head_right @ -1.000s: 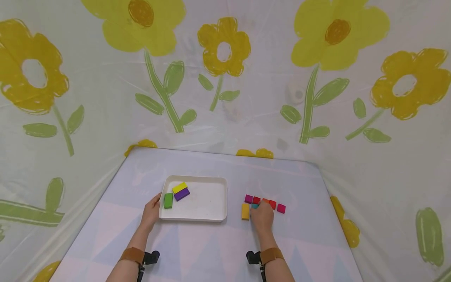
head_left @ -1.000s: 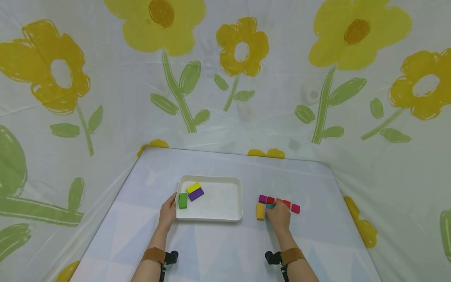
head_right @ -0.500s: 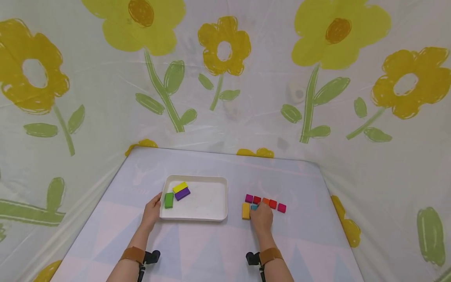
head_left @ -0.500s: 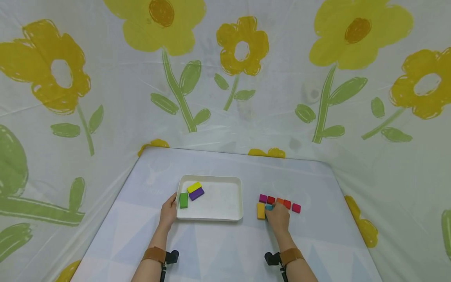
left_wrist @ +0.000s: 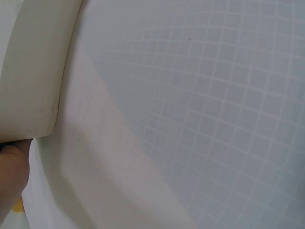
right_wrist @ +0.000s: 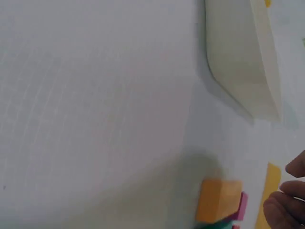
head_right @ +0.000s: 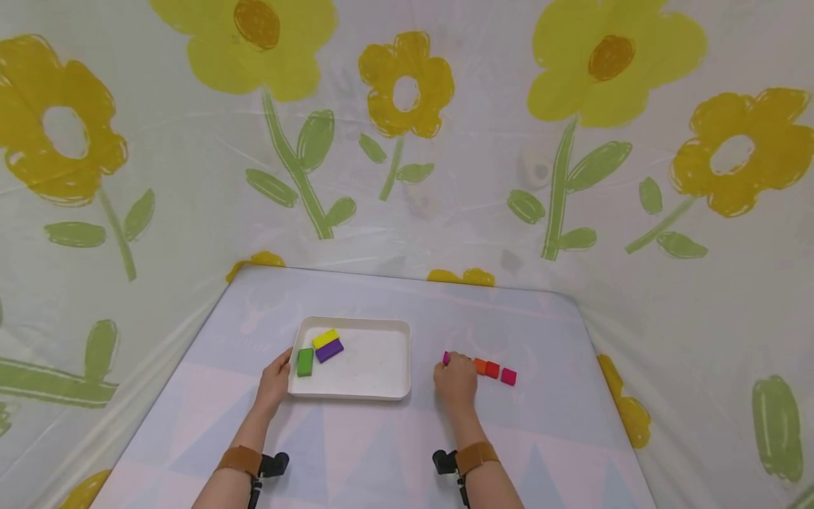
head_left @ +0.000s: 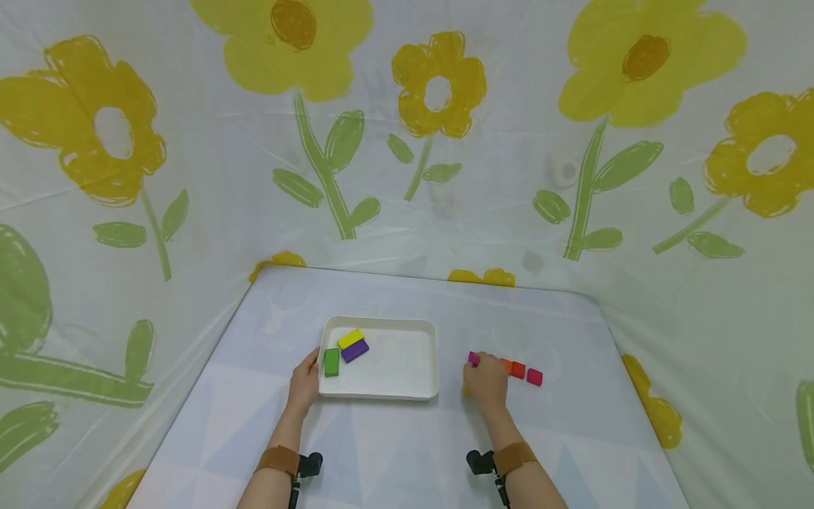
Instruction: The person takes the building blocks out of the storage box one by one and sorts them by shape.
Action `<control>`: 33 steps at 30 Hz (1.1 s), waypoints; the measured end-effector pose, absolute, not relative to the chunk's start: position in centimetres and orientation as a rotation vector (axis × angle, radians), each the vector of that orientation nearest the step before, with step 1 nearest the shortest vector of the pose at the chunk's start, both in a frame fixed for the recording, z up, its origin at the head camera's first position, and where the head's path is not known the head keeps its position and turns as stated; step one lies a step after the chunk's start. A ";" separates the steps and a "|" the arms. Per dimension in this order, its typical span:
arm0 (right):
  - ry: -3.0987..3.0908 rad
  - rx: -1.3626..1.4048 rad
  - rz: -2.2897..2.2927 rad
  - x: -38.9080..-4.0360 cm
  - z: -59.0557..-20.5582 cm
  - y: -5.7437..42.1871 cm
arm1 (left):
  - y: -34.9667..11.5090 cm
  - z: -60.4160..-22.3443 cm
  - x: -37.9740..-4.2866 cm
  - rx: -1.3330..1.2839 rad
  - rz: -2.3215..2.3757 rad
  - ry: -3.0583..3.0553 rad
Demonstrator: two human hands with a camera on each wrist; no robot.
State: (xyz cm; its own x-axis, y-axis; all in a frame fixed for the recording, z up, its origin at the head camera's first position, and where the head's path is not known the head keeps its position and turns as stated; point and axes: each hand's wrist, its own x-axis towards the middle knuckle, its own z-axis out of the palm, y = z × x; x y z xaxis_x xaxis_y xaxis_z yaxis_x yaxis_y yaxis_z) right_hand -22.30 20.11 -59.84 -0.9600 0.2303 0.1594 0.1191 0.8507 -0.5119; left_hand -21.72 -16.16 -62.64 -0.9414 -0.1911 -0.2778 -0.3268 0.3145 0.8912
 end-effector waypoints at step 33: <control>-2.836 1.119 -0.141 -26.1 -60.6 1.9 | -16.0 -62.5 -21.3 -0.494 1.721 2.479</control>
